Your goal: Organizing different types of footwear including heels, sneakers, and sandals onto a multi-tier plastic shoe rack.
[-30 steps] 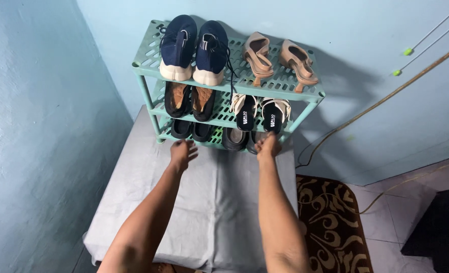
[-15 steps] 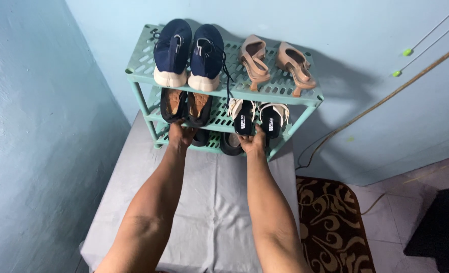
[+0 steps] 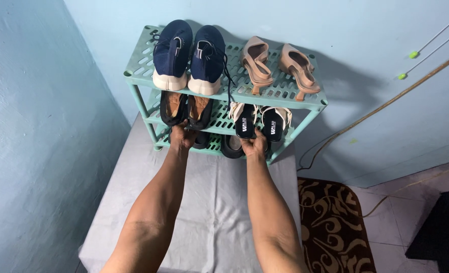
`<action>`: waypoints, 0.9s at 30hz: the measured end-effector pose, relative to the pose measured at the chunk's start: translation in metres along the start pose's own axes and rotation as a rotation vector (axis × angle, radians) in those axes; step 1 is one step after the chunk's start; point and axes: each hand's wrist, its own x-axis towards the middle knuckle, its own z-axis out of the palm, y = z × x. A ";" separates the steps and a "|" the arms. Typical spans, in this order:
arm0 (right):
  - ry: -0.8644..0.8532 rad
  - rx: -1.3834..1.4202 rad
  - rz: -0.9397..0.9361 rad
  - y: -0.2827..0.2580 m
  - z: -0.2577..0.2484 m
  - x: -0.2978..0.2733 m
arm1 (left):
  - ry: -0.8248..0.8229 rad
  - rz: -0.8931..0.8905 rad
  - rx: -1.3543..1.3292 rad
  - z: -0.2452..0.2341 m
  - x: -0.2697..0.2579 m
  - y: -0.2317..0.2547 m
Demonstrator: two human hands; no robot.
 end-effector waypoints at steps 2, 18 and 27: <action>0.002 -0.008 -0.008 -0.001 -0.001 0.002 | -0.010 -0.005 0.007 -0.001 0.003 -0.001; 0.047 -0.106 -0.001 -0.009 -0.010 0.001 | 0.071 -0.001 0.124 0.007 -0.014 0.002; -0.015 0.085 -0.036 -0.010 -0.027 0.020 | -0.203 0.037 -0.005 0.018 -0.031 0.002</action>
